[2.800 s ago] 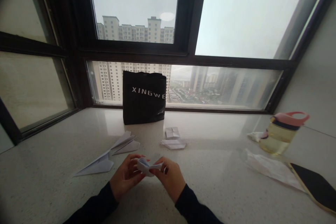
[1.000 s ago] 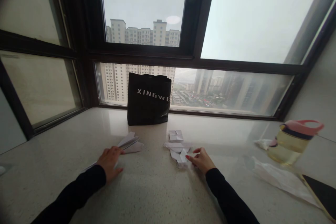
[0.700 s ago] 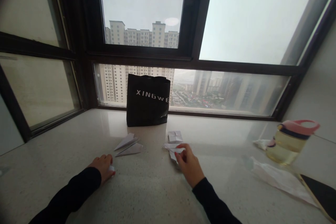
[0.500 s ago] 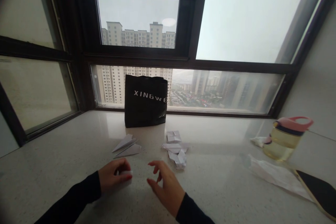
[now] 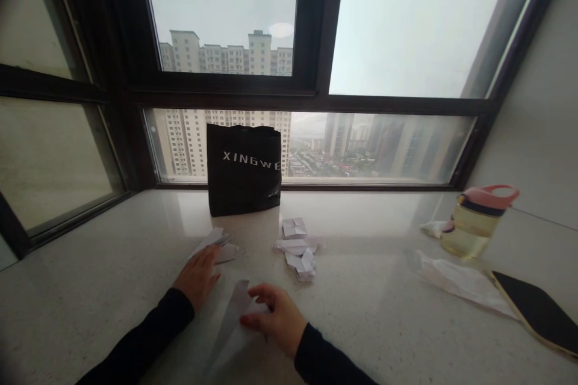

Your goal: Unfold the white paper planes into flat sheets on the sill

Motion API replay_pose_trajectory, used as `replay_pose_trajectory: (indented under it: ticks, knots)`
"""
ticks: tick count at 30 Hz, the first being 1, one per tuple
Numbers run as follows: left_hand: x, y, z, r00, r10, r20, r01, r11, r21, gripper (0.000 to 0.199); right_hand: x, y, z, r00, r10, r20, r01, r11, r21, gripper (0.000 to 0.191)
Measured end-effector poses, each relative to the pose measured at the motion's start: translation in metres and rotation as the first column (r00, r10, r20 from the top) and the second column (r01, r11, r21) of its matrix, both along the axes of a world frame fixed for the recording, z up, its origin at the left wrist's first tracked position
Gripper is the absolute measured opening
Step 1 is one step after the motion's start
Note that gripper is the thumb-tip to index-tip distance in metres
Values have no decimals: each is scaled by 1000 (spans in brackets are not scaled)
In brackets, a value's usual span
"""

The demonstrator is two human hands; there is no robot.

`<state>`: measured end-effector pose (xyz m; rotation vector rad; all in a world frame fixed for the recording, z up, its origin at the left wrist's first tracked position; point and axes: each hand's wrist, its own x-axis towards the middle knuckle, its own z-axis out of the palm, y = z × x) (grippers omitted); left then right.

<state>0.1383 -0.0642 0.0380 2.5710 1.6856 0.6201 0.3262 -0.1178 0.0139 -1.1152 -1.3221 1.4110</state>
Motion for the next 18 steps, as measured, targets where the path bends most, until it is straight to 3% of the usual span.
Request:
replay_pose_trajectory:
  ticks: [2, 10, 18]
  knots:
    - [-9, 11, -5, 990, 61, -128, -62, 998, -5, 41, 0, 1, 0, 999, -39, -14, 39, 999, 6, 41]
    - [-16, 14, -12, 960, 112, -257, -123, 992, -26, 33, 3, 1, 11, 997, -74, -29, 75, 996, 51, 35]
    - [-23, 20, 1, 937, -1, -349, -34, 995, -96, 51, 2, 1, 10, 996, -87, -27, 88, 994, 67, 38]
